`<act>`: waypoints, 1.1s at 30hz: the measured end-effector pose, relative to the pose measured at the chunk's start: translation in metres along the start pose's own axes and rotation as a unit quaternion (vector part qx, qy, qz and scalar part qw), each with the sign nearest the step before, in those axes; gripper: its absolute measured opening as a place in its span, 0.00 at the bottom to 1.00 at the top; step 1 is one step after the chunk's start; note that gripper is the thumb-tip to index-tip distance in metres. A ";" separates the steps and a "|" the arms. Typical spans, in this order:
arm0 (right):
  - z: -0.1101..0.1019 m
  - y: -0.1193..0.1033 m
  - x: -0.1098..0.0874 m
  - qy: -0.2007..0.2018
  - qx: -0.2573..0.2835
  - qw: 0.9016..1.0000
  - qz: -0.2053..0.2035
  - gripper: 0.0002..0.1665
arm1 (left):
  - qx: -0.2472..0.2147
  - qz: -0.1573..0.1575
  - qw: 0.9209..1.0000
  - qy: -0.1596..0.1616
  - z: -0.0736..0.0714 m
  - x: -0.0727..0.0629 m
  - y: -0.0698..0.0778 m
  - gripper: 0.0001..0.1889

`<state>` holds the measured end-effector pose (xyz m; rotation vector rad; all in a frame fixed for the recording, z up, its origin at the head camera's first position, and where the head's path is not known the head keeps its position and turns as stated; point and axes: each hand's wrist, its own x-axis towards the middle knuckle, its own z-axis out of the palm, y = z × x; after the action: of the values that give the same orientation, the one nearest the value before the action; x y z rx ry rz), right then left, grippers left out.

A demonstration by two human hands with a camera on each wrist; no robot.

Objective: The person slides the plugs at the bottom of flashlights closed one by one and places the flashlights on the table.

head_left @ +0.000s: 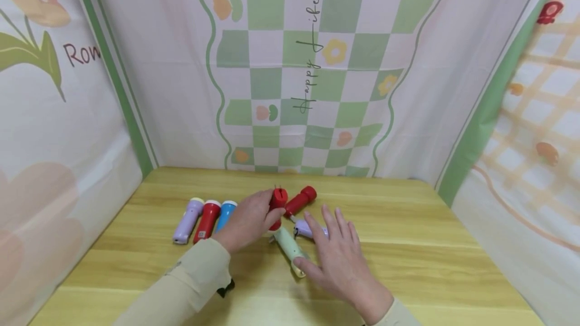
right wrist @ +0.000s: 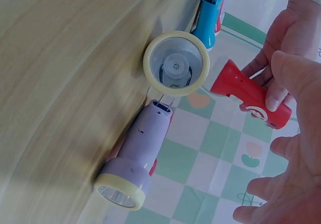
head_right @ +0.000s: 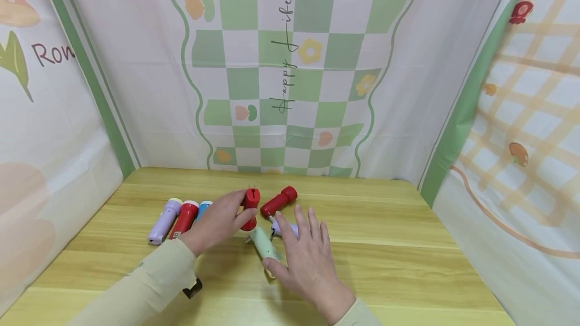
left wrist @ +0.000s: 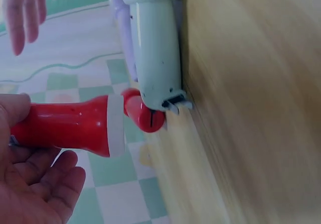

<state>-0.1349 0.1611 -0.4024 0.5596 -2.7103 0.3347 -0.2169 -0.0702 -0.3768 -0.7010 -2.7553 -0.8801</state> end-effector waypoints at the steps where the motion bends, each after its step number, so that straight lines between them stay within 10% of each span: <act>1: 0.000 0.000 0.000 0.000 0.000 1.000 0.000 0.54 | -0.017 -0.009 1.000 -0.004 0.000 -0.001 0.001 0.11; 23: -0.005 0.000 0.001 0.002 0.009 1.000 0.013 0.55 | -0.287 -0.129 0.946 -0.073 0.009 -0.018 0.006 0.34; 33: -0.006 0.000 0.002 0.006 0.006 1.000 0.010 0.55 | -0.451 -0.169 0.871 -0.101 0.016 -0.020 0.010 0.33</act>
<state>-0.1351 0.1623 -0.3966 0.5329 -2.7055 0.3598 -0.1948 -0.0613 -0.3906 -0.4086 -2.5520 -2.3555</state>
